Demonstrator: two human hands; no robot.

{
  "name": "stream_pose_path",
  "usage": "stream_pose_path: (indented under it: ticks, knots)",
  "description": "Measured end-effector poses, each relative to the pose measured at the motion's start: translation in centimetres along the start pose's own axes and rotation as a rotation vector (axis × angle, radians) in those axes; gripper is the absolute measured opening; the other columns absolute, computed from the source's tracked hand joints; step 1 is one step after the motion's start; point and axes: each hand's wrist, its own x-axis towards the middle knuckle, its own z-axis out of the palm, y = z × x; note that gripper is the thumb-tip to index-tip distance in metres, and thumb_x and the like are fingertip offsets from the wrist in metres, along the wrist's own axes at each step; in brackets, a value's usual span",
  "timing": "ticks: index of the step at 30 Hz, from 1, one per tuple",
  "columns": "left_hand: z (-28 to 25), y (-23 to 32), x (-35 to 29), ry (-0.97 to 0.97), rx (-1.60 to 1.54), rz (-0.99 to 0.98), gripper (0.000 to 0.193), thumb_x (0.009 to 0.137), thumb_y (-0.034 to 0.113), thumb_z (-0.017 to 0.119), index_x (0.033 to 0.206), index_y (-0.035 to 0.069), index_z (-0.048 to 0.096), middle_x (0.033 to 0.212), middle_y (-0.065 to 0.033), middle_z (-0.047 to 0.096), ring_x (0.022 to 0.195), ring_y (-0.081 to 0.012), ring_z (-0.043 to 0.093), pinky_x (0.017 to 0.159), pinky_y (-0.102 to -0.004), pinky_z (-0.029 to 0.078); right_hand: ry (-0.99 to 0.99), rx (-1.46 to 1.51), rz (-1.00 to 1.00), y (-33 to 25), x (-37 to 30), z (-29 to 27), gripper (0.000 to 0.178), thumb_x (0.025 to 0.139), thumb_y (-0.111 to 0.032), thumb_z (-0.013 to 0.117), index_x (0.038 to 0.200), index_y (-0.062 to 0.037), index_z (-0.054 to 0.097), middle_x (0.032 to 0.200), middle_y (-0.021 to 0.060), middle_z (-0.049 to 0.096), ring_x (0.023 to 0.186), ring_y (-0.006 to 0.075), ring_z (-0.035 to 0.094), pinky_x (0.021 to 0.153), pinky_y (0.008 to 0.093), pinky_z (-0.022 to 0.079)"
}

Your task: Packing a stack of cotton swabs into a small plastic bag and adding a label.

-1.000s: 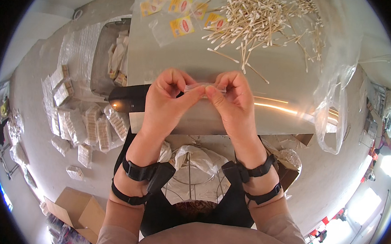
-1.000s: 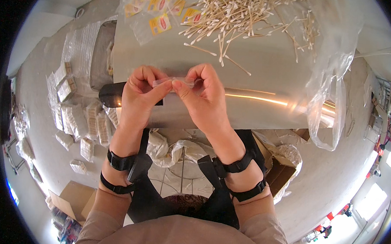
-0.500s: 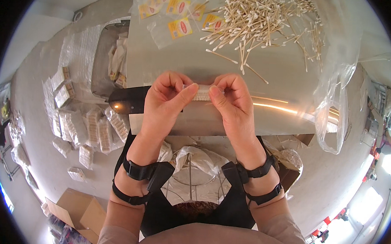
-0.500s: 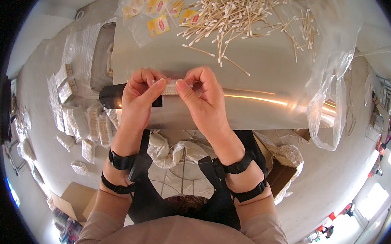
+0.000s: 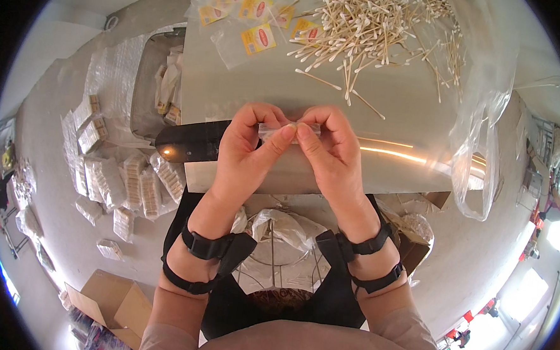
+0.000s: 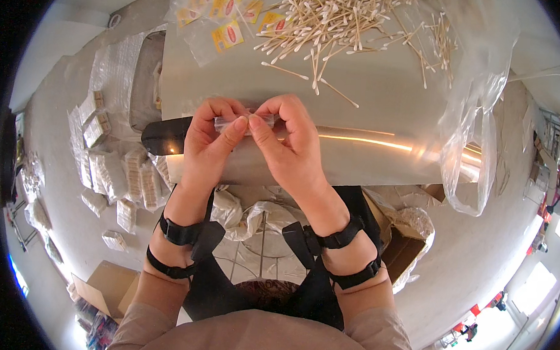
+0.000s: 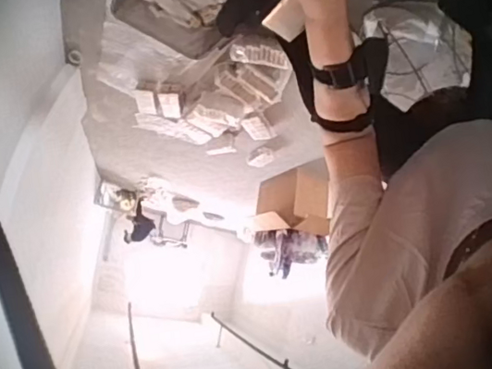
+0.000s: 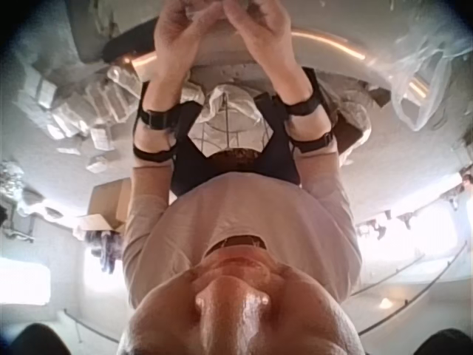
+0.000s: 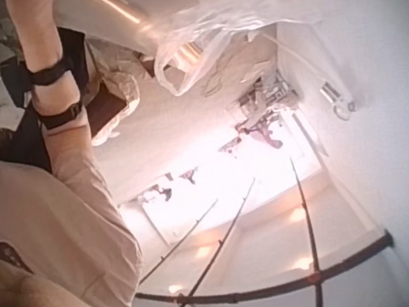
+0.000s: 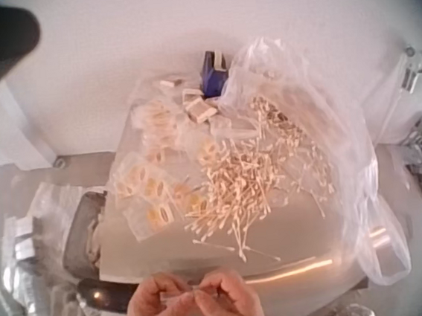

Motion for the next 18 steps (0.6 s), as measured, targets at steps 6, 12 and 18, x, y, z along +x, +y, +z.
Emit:
stream_pose_path:
  ticks: [6, 12, 18]
  knots:
    - [-0.4, -0.4, 0.1, -0.044, 0.023, 0.036, 0.023, 0.089, 0.002, 0.073, 0.106, 0.004, 0.057, 0.107, -0.0038, 0.060, 0.099, -0.0115, 0.055, 0.088, -0.0250, 0.045, -0.002, -0.026, 0.020, -0.2, -0.1, -0.3, 0.010, 0.092, -0.007, 0.069, 0.096, -0.0049, 0.061, 0.091, 0.0021, 0.058, 0.079, 0.0100, 0.054, 0.064, 0.0229, 0.044]
    - [-0.7, -0.2, 0.5, -0.087, 0.253, 0.088, 0.029, 0.083, 0.008, 0.081, 0.108, 0.004, 0.067, 0.104, -0.0020, 0.069, 0.093, -0.0092, 0.061, 0.080, -0.0239, 0.048, 0.048, -0.166, -0.217, -0.7, 0.7, -0.8, 0.008, 0.086, -0.003, 0.073, 0.089, -0.0035, 0.065, 0.091, 0.0042, 0.061, 0.079, 0.0163, 0.058, 0.067, 0.0264, 0.048]
    - [-0.5, 1.0, 0.4, -0.106, 0.251, -0.104, 0.024, 0.082, 0.009, 0.082, 0.102, 0.003, 0.070, 0.090, 0.0018, 0.070, 0.081, -0.0042, 0.059, 0.073, -0.0220, 0.048, -0.100, -0.374, -0.262, -3.7, 1.8, -2.2, 0.008, 0.081, 0.001, 0.074, 0.084, -0.0029, 0.067, 0.085, 0.0065, 0.061, 0.078, 0.0199, 0.060, 0.066, 0.0299, 0.050]
